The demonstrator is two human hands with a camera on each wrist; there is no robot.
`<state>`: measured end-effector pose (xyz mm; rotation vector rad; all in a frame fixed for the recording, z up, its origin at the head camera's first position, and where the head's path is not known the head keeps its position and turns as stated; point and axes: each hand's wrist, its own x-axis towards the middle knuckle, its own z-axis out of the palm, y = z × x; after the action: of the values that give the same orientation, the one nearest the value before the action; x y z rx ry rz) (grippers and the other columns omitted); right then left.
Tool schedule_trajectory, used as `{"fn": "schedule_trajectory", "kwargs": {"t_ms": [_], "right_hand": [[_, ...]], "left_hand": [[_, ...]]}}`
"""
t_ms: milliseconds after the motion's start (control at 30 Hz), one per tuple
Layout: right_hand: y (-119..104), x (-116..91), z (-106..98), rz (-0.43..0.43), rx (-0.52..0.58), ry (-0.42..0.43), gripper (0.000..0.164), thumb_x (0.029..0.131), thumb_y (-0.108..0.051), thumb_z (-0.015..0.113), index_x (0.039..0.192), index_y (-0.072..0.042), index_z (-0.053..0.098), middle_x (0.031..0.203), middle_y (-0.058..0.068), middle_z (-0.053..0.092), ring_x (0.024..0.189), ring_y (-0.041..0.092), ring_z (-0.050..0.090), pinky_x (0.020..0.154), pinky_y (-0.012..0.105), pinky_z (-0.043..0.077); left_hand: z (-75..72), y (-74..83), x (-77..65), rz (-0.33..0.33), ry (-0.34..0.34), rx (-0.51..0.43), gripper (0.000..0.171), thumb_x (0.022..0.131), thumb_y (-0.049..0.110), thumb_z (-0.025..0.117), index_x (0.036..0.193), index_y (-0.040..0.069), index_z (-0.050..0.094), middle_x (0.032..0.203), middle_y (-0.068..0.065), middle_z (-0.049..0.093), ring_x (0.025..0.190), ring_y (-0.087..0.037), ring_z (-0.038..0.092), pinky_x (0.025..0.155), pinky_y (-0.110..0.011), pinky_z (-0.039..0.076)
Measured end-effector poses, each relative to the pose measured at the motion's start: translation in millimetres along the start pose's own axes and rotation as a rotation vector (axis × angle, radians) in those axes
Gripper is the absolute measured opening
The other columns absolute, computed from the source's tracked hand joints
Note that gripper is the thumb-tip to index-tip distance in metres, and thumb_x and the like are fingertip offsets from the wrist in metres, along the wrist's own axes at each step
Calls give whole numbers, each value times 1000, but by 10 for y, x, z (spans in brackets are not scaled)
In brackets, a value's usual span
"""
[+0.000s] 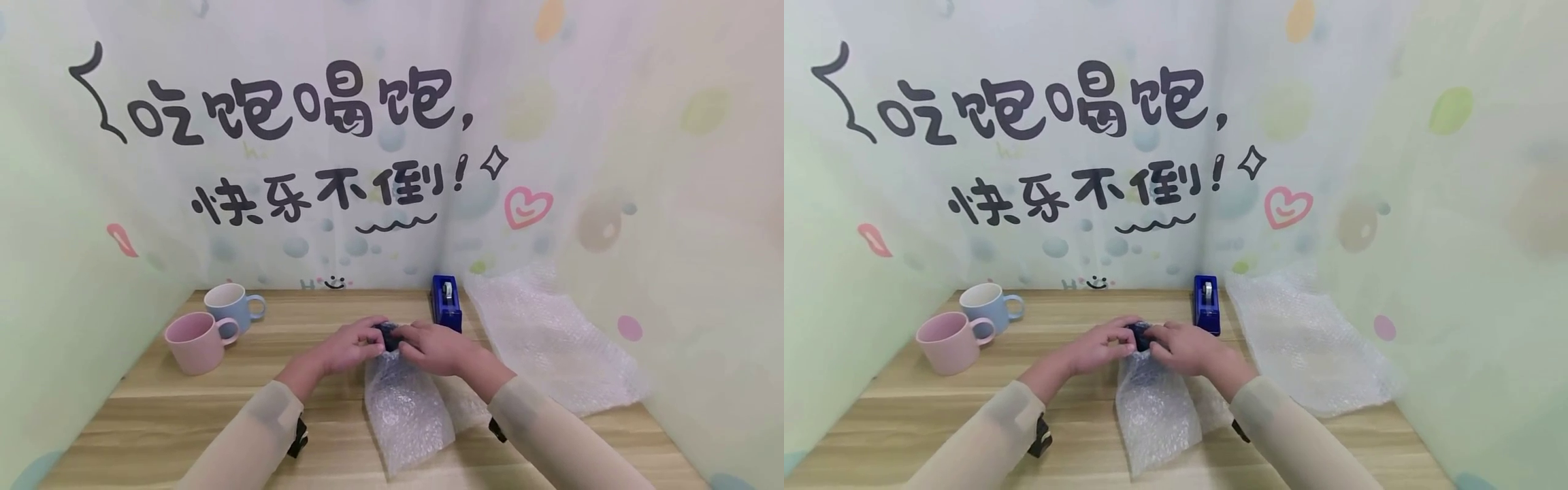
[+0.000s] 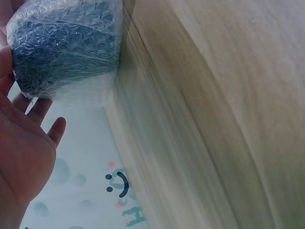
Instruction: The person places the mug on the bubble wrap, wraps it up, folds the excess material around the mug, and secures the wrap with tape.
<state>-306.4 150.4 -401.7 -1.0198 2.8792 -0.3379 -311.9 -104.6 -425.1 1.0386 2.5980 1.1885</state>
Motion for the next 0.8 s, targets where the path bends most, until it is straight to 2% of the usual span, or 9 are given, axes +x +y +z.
{"fn": "schedule_trajectory", "kwargs": {"t_ms": [67,133,200,267,367,500,567,700,800], "right_hand": [[-6,-57,-3,-19,-28,34,50,117,-40,42,162,-21,55,144,13,69,123,29,73,105,51,60],[-33,-134,-10,-62,-78,103,49,117,-41,48,160,-19,56,139,12,70,118,28,73,101,50,61],[-99,-234,-20,-126,-136,185,46,113,-41,59,150,-14,63,130,9,69,112,25,71,97,46,62],[-179,-349,-8,-226,-187,247,43,107,-43,70,137,-12,68,123,4,67,108,19,67,94,40,62],[-328,-540,75,-389,-265,237,49,95,-58,79,122,-19,67,118,-4,64,110,12,62,98,34,59],[-462,-727,318,-553,-375,181,61,82,-71,82,117,-26,60,115,-11,58,109,8,57,96,27,51],[-490,-766,446,-596,-404,202,61,79,-68,86,116,-26,60,112,-12,56,104,7,56,90,24,48],[-505,-767,609,-679,-495,302,55,74,-57,90,112,-28,64,106,-14,59,99,6,59,86,23,47],[-521,-751,625,-759,-599,380,41,78,-54,87,104,-29,66,100,-16,62,95,7,60,83,24,48]], "left_hand": [[15,-16,0,-1,0,3,19,108,21,63,95,10,72,169,-28,46,155,-54,43,128,-69,37],[32,-34,2,-9,-4,-3,20,108,21,62,95,10,72,170,-27,44,157,-54,42,128,-68,36],[40,-46,-3,-10,-5,-5,20,109,21,62,95,10,72,170,-27,44,156,-54,42,128,-68,36],[43,-55,-4,-12,-4,-7,20,109,20,62,95,10,71,171,-27,44,156,-53,43,128,-67,37],[36,-52,-12,-4,2,2,20,109,22,61,95,11,70,170,-26,44,156,-53,43,127,-67,39],[26,-45,-17,-11,7,-7,21,110,22,60,95,12,70,172,-24,42,158,-52,40,127,-67,38],[26,-47,-16,-14,7,-17,21,110,21,60,95,11,70,173,-25,42,159,-52,39,128,-67,38],[30,-50,-22,-5,5,-12,22,111,22,59,96,10,70,172,-26,42,159,-53,39,128,-67,38],[33,-53,-39,-7,6,-14,23,111,22,59,95,10,70,173,-25,41,159,-52,39,128,-67,37]]}}
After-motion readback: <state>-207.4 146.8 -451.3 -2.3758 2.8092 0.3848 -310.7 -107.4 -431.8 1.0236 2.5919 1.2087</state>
